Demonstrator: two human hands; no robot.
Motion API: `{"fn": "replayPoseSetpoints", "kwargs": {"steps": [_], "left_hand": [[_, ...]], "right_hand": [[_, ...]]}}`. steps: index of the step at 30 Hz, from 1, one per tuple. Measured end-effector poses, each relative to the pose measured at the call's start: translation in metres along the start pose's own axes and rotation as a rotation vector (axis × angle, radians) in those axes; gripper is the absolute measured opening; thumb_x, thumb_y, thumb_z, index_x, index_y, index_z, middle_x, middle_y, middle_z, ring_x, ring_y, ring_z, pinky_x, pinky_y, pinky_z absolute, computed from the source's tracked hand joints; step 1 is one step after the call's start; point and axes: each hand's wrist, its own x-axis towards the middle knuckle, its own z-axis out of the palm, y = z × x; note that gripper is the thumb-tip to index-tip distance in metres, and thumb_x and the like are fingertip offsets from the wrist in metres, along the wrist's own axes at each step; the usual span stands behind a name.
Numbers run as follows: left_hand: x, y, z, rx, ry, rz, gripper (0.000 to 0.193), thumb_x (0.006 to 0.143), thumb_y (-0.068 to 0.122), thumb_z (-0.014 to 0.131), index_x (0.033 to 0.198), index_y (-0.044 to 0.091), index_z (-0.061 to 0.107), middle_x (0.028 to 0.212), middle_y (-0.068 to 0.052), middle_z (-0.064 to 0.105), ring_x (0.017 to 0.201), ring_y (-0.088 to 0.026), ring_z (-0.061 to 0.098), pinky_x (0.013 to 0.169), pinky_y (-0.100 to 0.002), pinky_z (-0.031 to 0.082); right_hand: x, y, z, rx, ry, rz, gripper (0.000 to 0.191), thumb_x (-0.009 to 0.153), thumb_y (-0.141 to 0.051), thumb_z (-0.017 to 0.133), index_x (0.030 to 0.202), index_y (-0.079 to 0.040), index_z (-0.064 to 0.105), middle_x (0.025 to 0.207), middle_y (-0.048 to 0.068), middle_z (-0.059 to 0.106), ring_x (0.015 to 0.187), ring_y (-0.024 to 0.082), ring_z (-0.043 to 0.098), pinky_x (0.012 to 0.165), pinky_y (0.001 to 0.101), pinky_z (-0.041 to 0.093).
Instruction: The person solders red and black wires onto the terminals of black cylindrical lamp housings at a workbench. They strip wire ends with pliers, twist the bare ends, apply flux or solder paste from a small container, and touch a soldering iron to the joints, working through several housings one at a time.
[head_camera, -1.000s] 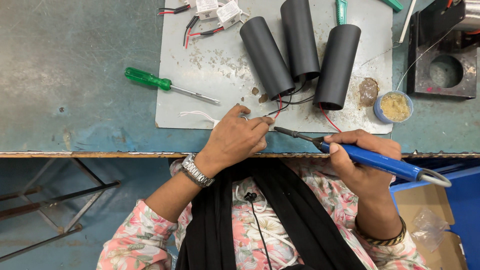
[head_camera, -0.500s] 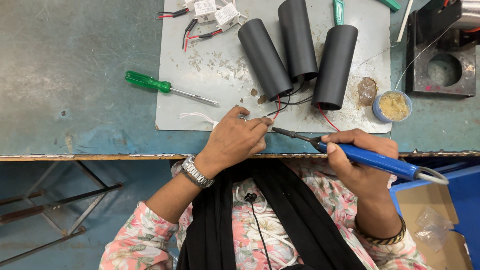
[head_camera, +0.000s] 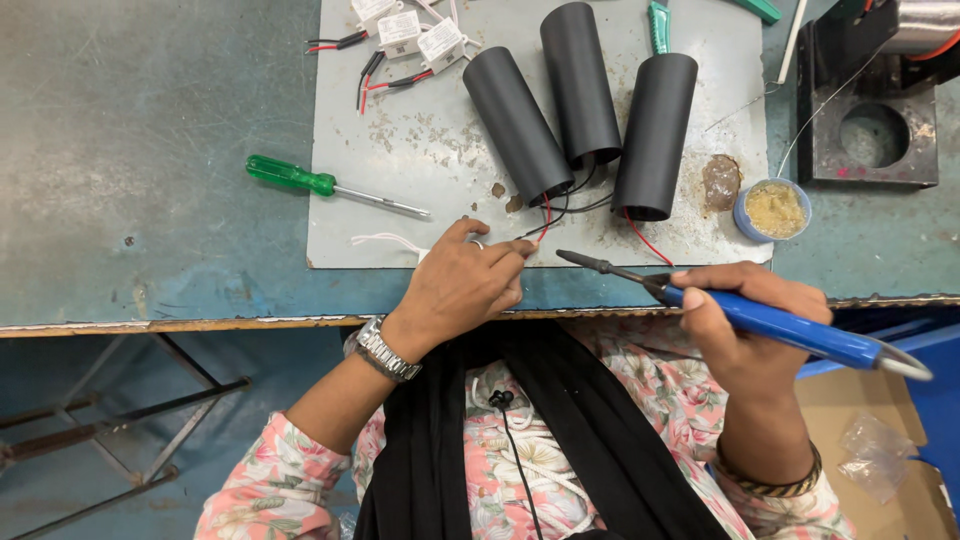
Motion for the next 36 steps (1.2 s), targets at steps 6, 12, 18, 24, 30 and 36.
{"fn": "replayPoseSetpoints", "kwargs": {"steps": [6, 12, 18, 24, 30, 36], "left_hand": [[-0.013, -0.01, -0.015, -0.053, 0.027, 0.032, 0.012, 0.088, 0.016, 0.072, 0.092, 0.006, 0.066, 0.116, -0.004, 0.075, 0.067, -0.019, 0.066, 0.104, -0.043, 0.047], [-0.009, 0.023, -0.028, -0.072, 0.262, 0.058, 0.019, 0.087, 0.01, 0.073, 0.105, 0.011, 0.068, 0.109, -0.003, 0.068, 0.089, -0.021, 0.065, 0.108, -0.05, 0.047], [0.028, -0.039, -0.077, 0.257, -0.051, 0.133, 0.047, 0.084, 0.017, 0.071, 0.13, 0.02, 0.06, 0.147, -0.009, 0.053, 0.132, -0.035, 0.053, 0.11, -0.056, 0.039], [0.046, -0.115, -0.053, 0.44, -0.155, 0.356, 0.055, 0.087, 0.013, 0.064, 0.14, 0.024, 0.055, 0.137, -0.008, 0.056, 0.13, -0.03, 0.054, 0.113, -0.054, 0.036], [-0.019, -0.142, -0.087, 0.261, -0.016, 0.198, 0.045, 0.084, 0.012, 0.079, 0.126, 0.012, 0.061, 0.113, -0.01, 0.061, 0.113, -0.03, 0.063, 0.106, -0.051, 0.047], [-0.089, -0.171, -0.202, 0.184, 0.391, -0.151, 0.058, 0.073, 0.011, 0.09, 0.124, 0.006, 0.063, 0.121, -0.016, 0.068, 0.106, -0.038, 0.067, 0.091, -0.045, 0.055]], "right_hand": [[-0.015, 0.01, -0.006, 0.128, 0.153, 0.165, 0.017, 0.095, -0.013, 0.071, 0.096, 0.005, 0.071, 0.084, 0.008, 0.071, 0.06, 0.009, 0.066, 0.056, 0.0186, 0.051], [-0.053, 0.038, -0.058, 0.089, 0.282, 0.128, 0.023, 0.103, -0.012, 0.073, 0.102, 0.011, 0.071, 0.078, 0.014, 0.068, 0.058, 0.012, 0.063, 0.059, 0.0188, 0.05], [-0.084, 0.021, -0.022, 0.268, 0.46, 0.103, 0.025, 0.103, -0.013, 0.072, 0.103, 0.012, 0.067, 0.09, 0.016, 0.07, 0.061, 0.014, 0.065, 0.06, 0.0219, 0.055], [-0.09, 0.023, -0.001, 0.248, 0.548, 0.011, 0.029, 0.105, -0.017, 0.07, 0.1, 0.01, 0.059, 0.093, 0.02, 0.068, 0.057, 0.019, 0.06, 0.054, 0.0251, 0.052], [-0.103, 0.05, -0.001, 0.322, 0.645, 0.089, 0.025, 0.106, -0.017, 0.067, 0.107, 0.007, 0.061, 0.096, 0.014, 0.066, 0.062, 0.018, 0.06, 0.053, 0.0234, 0.045], [-0.1, 0.094, -0.008, 0.292, 0.727, 0.117, 0.026, 0.108, -0.02, 0.063, 0.108, 0.007, 0.062, 0.095, 0.014, 0.066, 0.063, 0.018, 0.059, 0.055, 0.0235, 0.044]]}}
